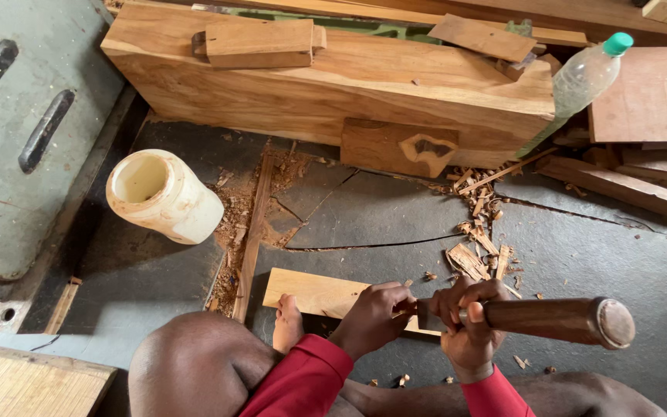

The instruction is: The person sits on the floor and carves a small piece of wood using a chisel and a wooden mallet. They strike the chisel repeatedly to shape the wood, then switch to using the chisel by hand for finer details. The person also moves a plastic container aside during the process.

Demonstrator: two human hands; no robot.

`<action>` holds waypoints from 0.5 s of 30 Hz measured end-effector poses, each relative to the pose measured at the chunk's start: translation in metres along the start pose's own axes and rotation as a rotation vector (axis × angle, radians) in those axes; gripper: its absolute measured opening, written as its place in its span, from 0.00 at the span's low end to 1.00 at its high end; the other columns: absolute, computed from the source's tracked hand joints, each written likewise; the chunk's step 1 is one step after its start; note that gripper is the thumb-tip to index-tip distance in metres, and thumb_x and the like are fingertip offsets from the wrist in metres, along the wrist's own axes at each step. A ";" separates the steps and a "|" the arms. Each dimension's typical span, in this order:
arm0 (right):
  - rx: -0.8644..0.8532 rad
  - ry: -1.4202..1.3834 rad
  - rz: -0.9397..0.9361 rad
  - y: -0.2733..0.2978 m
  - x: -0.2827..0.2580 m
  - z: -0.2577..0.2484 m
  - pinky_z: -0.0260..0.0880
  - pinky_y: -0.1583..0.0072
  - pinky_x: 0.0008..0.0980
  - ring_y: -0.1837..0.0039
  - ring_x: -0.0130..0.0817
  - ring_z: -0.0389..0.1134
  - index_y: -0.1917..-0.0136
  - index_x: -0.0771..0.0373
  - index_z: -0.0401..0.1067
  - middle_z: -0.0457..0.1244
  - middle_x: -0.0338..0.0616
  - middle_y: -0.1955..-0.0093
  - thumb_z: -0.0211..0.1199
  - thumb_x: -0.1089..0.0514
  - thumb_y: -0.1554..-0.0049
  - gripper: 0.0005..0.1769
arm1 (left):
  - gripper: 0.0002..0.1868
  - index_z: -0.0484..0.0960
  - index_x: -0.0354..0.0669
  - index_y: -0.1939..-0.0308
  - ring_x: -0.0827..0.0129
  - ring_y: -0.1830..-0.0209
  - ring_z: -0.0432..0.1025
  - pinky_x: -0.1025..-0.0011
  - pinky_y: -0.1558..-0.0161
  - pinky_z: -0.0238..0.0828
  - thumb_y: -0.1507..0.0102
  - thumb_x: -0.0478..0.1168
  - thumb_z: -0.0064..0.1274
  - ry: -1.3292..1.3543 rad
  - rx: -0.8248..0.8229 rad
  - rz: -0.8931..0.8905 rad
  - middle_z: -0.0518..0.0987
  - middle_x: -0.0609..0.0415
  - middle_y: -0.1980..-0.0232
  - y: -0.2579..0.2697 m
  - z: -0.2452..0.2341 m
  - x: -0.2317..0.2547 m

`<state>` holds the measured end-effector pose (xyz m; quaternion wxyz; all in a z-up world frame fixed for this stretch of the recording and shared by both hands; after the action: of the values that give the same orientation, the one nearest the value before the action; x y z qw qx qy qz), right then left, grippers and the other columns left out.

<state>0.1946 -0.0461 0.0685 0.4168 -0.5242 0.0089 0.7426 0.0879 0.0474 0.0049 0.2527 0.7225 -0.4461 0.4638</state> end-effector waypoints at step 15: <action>-0.062 0.056 -0.082 -0.002 -0.014 0.024 0.56 0.67 0.30 0.73 0.21 0.46 0.57 0.58 0.60 0.51 0.34 0.72 0.64 0.39 0.35 0.23 | 0.09 0.81 0.34 0.58 0.60 0.59 0.81 0.66 0.56 0.78 0.42 0.28 0.59 0.050 0.049 0.063 0.82 0.46 0.58 0.005 -0.014 0.015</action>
<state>0.1788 -0.0431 0.0909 0.4300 -0.5575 -0.0238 0.7097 0.0794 0.0497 0.0238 0.2312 0.7025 -0.4505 0.5001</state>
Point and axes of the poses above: each hand's wrist, its own y-axis away from the middle knuckle, its own z-axis out of the palm, x = y × z, the point moved 10 cm from there along -y, towards the middle knuckle
